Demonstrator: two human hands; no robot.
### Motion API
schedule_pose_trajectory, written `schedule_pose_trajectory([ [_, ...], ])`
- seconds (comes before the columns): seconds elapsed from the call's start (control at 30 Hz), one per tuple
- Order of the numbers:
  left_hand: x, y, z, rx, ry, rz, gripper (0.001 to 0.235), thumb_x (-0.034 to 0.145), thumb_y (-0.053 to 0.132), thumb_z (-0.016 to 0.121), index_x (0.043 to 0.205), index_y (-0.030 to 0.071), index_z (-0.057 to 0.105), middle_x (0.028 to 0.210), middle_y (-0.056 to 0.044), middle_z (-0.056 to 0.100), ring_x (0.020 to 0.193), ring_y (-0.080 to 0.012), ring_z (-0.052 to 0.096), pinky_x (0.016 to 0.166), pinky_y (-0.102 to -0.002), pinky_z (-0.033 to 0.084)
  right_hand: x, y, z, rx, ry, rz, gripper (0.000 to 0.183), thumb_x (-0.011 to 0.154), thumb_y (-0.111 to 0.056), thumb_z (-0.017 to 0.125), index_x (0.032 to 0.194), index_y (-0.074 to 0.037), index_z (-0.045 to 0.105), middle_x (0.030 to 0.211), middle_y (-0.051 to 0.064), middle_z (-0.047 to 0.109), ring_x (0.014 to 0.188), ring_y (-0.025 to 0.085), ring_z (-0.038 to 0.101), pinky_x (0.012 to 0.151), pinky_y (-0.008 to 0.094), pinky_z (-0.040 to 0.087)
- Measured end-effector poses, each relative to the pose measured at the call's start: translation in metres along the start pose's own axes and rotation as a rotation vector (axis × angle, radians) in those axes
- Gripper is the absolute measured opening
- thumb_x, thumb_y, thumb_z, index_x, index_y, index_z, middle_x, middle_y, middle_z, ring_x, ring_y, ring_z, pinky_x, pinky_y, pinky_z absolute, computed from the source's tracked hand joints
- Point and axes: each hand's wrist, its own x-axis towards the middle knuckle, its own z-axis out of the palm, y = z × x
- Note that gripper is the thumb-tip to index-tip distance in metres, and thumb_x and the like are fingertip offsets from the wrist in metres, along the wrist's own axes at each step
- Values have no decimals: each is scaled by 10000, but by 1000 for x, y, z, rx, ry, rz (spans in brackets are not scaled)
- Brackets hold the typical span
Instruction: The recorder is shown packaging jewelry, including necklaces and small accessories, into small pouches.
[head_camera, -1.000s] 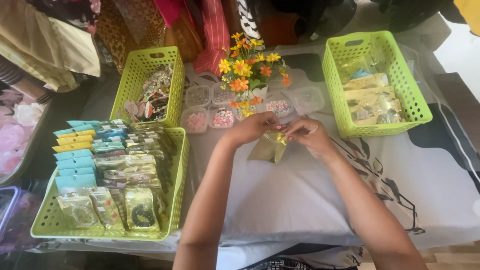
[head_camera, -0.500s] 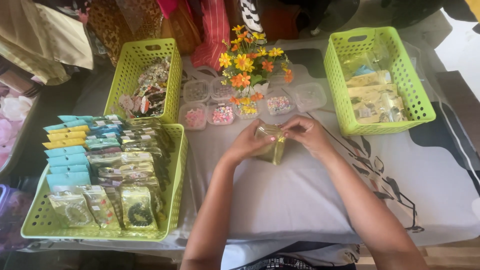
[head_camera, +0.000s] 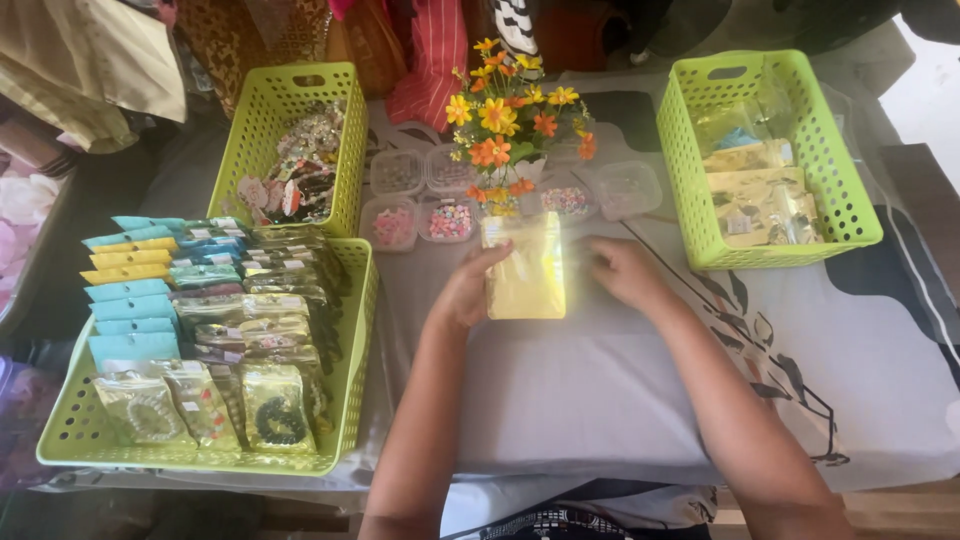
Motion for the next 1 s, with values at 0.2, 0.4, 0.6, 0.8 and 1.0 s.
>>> schedule_pose_trajectory([
  [0.2, 11, -16, 8, 75, 67, 79, 510, 980, 236, 643, 1408, -6, 506, 1281, -122, 640, 1107, -209, 668, 940, -382, 554, -3, -27, 0, 173, 67, -33, 133, 991, -94, 655, 1085, -51, 740, 954, 49, 729, 681, 111, 672, 628, 268, 539],
  [0.4, 4, -19, 8, 95, -18, -56, 612, 960, 323, 677, 1442, -4, 489, 1313, -128, 637, 1174, -235, 636, 1013, -393, 510, -1, 4, 8, 477, 8, -10, 98, 985, -70, 682, 1051, -3, 708, 931, 23, 725, 777, 83, 674, 671, 237, 541],
  [0.6, 6, -42, -28, -27, -284, -185, 874, 900, 539, 715, 1543, 27, 418, 1454, -129, 564, 1313, -287, 563, 1106, -450, 477, -8, -10, 7, 626, -140, -46, 90, 989, -67, 696, 1023, 14, 676, 1053, 10, 688, 884, 73, 631, 728, 245, 538],
  [0.8, -22, 12, 29, 90, -426, 108, 1081, 800, 642, 806, 1580, 38, 364, 1521, -162, 518, 1393, -310, 523, 1153, -490, 447, -5, -5, 3, 580, -163, -50, 109, 992, -96, 713, 1050, -4, 724, 938, 40, 726, 802, 99, 674, 713, 255, 568],
  [1.0, -19, 18, 17, -49, -333, 199, 1235, 690, 719, 821, 1592, 56, 298, 1507, -122, 508, 1457, -330, 464, 1211, -543, 398, -7, -69, -16, -288, 27, -513, 360, 770, -277, 828, 1085, -124, 747, 1018, 45, 723, 977, 244, 666, 865, 391, 523],
])
